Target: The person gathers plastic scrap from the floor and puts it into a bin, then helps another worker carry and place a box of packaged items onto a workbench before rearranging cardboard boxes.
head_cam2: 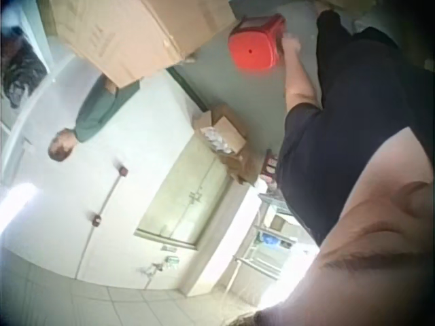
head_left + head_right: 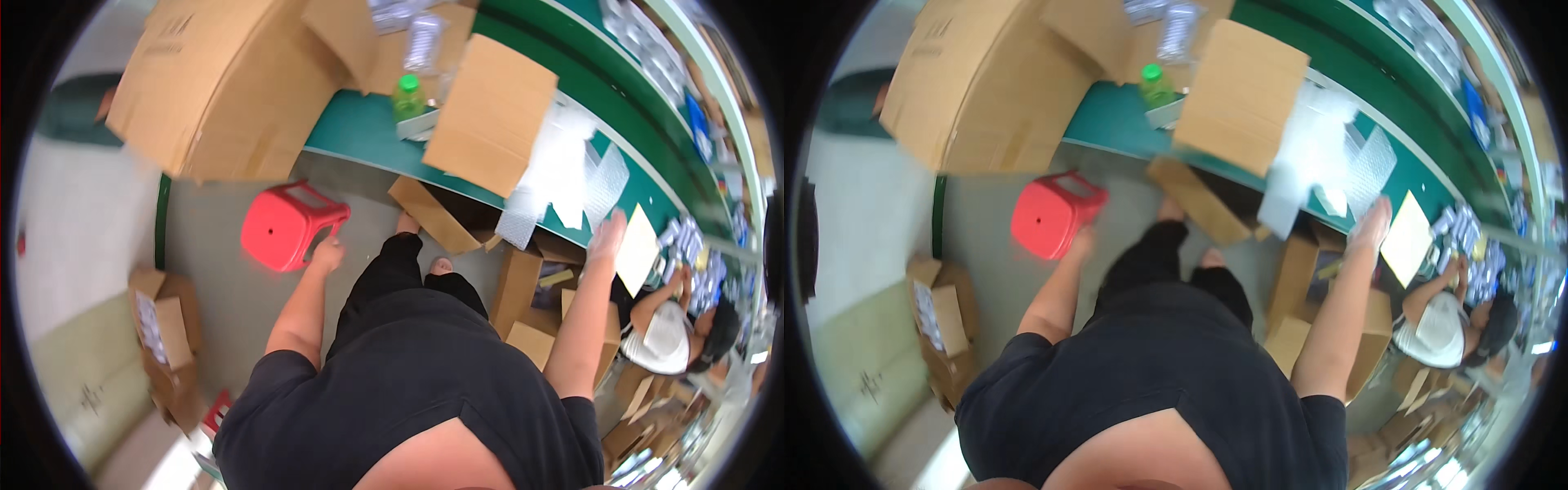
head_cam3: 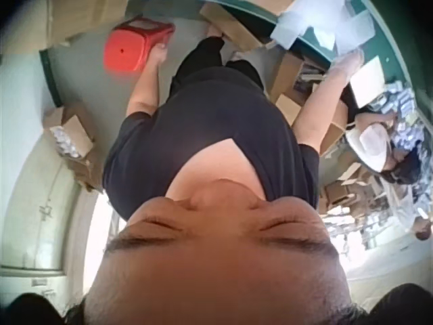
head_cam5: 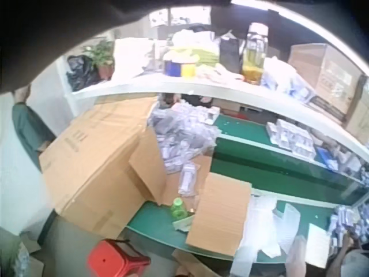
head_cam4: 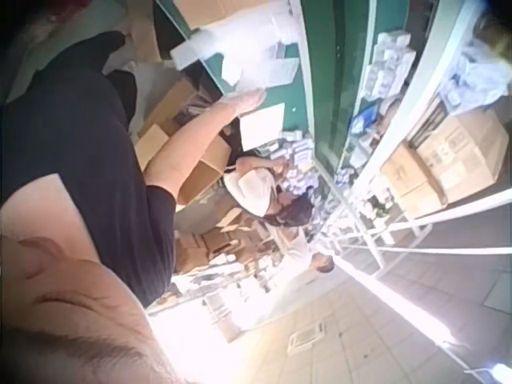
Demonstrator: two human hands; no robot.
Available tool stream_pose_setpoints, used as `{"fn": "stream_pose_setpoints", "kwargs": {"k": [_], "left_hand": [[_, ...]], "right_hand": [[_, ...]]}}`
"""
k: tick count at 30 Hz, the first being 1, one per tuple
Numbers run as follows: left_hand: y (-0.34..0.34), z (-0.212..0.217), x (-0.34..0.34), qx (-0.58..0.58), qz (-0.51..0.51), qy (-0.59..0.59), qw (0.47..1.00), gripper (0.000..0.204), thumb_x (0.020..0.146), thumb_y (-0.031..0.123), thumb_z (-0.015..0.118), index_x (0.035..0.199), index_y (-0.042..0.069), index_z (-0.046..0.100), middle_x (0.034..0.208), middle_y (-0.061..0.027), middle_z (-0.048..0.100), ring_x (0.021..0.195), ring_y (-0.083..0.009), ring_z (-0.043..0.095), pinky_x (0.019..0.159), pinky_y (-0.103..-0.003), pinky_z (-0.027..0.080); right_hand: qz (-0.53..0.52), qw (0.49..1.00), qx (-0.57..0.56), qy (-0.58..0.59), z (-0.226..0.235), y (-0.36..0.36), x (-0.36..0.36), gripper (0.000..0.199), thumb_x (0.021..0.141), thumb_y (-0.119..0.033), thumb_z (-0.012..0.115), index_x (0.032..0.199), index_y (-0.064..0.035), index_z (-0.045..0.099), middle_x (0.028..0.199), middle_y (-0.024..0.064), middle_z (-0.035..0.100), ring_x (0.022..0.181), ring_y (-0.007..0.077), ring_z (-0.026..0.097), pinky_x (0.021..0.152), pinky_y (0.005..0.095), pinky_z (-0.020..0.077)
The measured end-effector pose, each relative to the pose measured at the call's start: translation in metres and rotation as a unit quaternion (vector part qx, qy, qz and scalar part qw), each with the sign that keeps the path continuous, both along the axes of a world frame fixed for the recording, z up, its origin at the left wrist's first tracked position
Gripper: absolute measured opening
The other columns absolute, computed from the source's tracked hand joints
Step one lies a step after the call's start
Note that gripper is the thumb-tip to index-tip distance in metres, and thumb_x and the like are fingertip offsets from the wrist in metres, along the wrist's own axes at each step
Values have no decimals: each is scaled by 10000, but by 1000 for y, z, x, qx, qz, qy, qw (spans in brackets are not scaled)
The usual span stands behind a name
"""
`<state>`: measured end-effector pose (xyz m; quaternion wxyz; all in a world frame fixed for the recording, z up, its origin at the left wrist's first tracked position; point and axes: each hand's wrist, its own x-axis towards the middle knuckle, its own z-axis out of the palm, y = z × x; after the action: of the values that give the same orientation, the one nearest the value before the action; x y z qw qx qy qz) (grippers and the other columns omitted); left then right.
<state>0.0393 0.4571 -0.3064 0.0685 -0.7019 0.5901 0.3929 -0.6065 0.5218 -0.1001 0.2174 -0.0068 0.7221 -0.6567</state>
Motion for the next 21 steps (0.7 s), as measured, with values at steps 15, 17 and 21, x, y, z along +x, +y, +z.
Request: {"fn": "stream_pose_setpoints", "kwargs": {"k": [15, 17, 21], "left_hand": [[304, 36, 55, 214, 504, 99, 831, 189, 889, 191, 533, 747, 72, 573, 672, -54, 573, 567, -153, 511, 496, -300, 426], [262, 18, 63, 150, 560, 110, 807, 209, 904, 249, 552, 809, 63, 565, 704, -49, 565, 596, -145, 506, 513, -290, 426], [125, -77, 49, 10, 682, 237, 692, 596, 855, 539, 584, 1148, 24, 525, 998, -131, 612, 829, -224, 587, 687, -344, 499]], "right_hand": [[552, 637, 537, 33, -375, 173, 134, 477, 869, -372, 553, 1242, -78, 514, 1095, 138, 594, 1012, 279, 597, 864, 372, 486], [243, 814, 436, -299, -357, 113, 192, 627, 850, -501, 562, 1310, -89, 451, 1167, 145, 551, 1051, 302, 570, 883, 411, 473], [119, 891, 219, -379, -403, 86, 180, 738, 804, -613, 581, 1321, -105, 446, 1169, 127, 557, 1011, 294, 587, 844, 413, 497]]}}
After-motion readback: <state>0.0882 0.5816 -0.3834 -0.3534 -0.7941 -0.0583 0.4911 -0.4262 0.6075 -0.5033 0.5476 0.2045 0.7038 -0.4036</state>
